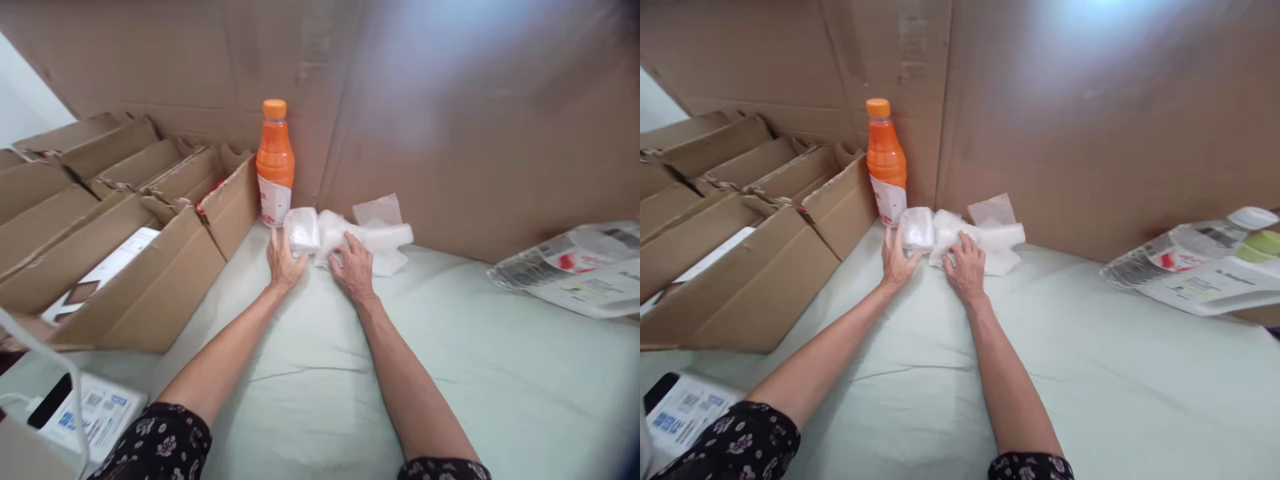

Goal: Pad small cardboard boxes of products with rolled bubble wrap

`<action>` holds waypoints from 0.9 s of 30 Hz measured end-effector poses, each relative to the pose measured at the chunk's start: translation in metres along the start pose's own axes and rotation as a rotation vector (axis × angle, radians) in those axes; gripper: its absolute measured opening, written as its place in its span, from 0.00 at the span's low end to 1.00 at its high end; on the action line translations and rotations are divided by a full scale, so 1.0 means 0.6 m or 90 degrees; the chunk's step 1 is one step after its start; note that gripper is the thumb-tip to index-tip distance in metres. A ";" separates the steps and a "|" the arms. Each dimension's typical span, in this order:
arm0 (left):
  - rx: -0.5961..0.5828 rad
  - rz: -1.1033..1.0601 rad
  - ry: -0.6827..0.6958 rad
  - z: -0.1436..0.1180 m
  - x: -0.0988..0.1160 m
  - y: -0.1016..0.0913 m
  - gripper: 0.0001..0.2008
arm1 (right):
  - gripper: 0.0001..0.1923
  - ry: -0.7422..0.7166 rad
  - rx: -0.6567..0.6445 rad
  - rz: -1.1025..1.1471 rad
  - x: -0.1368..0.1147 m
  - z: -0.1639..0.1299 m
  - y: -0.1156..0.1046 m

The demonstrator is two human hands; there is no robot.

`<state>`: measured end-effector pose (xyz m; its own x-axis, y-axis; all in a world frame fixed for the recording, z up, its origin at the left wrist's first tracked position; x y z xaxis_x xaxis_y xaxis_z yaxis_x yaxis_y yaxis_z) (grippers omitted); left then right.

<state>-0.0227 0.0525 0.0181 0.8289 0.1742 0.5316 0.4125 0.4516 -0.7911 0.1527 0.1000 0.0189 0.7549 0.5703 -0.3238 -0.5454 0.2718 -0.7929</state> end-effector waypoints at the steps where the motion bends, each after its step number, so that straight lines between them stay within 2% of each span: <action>1: 0.006 -0.004 -0.003 -0.022 0.000 -0.008 0.40 | 0.12 -0.004 0.017 0.001 0.001 -0.001 -0.001; 3: 0.012 -0.009 0.010 -0.070 0.005 -0.033 0.39 | 0.12 -0.009 0.045 -0.004 0.003 -0.001 -0.001; 5: 0.028 -0.008 0.069 -0.114 0.016 -0.081 0.39 | 0.12 -0.017 0.068 -0.017 0.004 0.001 -0.001; 7: 0.110 0.020 0.117 -0.145 0.019 -0.165 0.36 | 0.11 -0.034 0.084 -0.033 0.001 0.005 -0.001; 10: 0.225 0.109 0.142 -0.162 -0.008 -0.318 0.31 | 0.13 -0.063 0.112 -0.048 -0.013 0.007 -0.006; 12: 0.224 0.191 0.118 -0.156 -0.044 -0.401 0.30 | 0.15 -0.064 0.145 -0.048 -0.027 0.002 -0.015; 14: 0.170 0.266 0.058 -0.144 -0.086 -0.456 0.28 | 0.17 -0.044 0.178 -0.041 -0.042 -0.013 -0.025; 16: 0.116 0.317 -0.006 -0.135 -0.118 -0.486 0.27 | 0.18 -0.021 0.190 -0.026 -0.057 -0.035 -0.035; 18: 0.086 0.358 -0.054 -0.131 -0.134 -0.502 0.28 | 0.17 -0.015 0.177 -0.009 -0.073 -0.064 -0.044; 22: 0.016 0.407 -0.113 -0.132 -0.139 -0.503 0.24 | 0.16 -0.018 0.148 0.019 -0.099 -0.130 -0.073; 25: 0.019 0.388 -0.087 -0.147 -0.134 -0.498 0.20 | 0.16 -0.015 0.130 0.048 -0.113 -0.171 -0.101; 27: 0.043 0.355 -0.005 -0.169 -0.124 -0.492 0.19 | 0.15 -0.015 0.120 0.075 -0.124 -0.191 -0.121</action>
<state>-0.1679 -0.1825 0.1817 0.9113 0.4097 0.0404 -0.1131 0.3435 -0.9323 0.1776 -0.0510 0.0416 0.6747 0.6238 -0.3945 -0.6891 0.3410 -0.6395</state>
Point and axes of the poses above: each hand's wrist, its own z-axis towards the middle knuckle, its own y-axis out of the palm, x = y × z, the point moved 6 cm from there along z, towards the middle knuckle, and after that the axes turned 5 degrees about z, right-handed, at the moved point
